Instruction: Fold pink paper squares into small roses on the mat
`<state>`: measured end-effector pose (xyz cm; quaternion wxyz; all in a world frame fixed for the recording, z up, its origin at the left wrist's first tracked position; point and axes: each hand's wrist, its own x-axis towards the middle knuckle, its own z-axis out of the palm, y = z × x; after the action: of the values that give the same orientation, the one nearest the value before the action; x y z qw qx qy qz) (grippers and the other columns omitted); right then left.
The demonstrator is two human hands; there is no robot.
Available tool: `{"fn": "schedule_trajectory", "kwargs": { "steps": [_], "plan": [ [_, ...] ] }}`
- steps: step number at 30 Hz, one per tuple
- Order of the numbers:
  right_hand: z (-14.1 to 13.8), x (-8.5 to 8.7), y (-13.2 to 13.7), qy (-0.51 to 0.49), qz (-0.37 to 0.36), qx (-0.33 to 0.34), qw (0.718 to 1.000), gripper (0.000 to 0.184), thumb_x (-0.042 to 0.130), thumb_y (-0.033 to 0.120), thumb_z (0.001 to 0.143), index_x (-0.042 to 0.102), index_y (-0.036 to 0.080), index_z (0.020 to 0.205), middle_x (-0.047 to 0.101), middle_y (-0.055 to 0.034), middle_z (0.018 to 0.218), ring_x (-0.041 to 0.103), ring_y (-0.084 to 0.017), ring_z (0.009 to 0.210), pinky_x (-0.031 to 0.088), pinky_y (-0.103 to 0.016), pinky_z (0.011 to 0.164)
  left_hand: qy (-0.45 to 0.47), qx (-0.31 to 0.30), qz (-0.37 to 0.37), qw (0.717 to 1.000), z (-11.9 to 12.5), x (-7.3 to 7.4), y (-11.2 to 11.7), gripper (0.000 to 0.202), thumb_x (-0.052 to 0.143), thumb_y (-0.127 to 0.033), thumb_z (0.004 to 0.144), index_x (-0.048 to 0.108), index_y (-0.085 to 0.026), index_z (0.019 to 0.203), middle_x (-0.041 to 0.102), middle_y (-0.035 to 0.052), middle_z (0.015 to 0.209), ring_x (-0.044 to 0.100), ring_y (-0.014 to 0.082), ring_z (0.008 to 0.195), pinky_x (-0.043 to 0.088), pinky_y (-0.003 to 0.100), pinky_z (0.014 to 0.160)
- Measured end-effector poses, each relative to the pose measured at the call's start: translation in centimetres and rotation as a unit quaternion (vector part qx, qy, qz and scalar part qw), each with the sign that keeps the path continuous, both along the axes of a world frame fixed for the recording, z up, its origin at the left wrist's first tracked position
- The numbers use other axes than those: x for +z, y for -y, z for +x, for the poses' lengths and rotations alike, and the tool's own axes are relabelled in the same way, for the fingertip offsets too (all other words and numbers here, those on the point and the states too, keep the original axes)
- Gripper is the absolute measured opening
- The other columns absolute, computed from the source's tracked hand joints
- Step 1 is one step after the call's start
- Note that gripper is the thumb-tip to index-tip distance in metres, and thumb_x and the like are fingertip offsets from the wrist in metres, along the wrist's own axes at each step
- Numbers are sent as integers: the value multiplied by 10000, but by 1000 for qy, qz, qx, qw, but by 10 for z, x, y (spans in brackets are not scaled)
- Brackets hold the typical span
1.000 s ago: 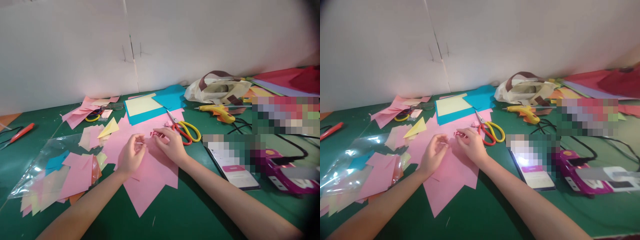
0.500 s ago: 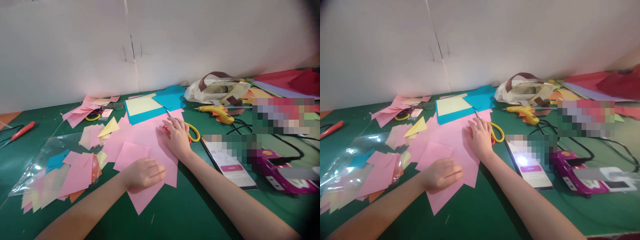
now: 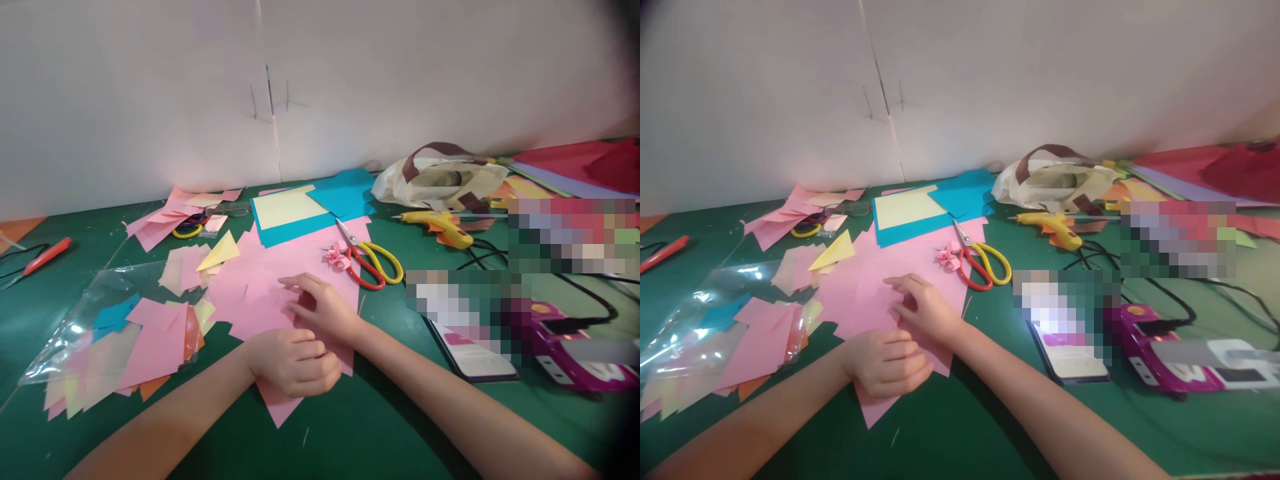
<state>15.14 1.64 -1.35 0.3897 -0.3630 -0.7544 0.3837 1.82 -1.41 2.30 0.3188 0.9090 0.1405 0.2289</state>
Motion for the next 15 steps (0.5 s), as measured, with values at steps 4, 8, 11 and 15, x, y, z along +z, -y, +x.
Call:
{"fn": "schedule_trajectory", "kwargs": {
  "steps": [4,8,11,15],
  "plan": [
    [2,-1,-4,-54,-42,-54,996,282,581,108,778,646,203,1035,684,-62,1038,634,-182,918,515,-349,829,-73,-1,-7,997,-5,-3,0,250,523,-138,789,697,-316,772,723,35,782,654,202,667,517,334,597],
    [8,-2,-12,-111,-34,-182,976,233,602,196,793,657,195,1020,693,-56,938,619,-173,775,520,-326,699,52,111,-11,992,-13,-19,-1,228,604,-135,739,692,-289,882,703,49,823,648,216,749,518,378,720],
    [15,-3,-19,-185,-2,-260,948,281,597,254,811,624,208,1087,666,-51,923,574,-142,662,510,-306,619,210,394,17,894,-14,-28,-7,280,689,-200,703,635,-246,974,647,76,957,589,264,997,438,438,934],
    [19,-2,-21,-222,-4,-255,941,242,577,285,830,636,217,1055,674,-60,987,593,-139,654,530,-319,636,325,520,-119,781,-14,-30,-28,656,719,-309,693,389,-274,1259,393,88,1366,344,262,1313,293,421,1083]
  ]
}}
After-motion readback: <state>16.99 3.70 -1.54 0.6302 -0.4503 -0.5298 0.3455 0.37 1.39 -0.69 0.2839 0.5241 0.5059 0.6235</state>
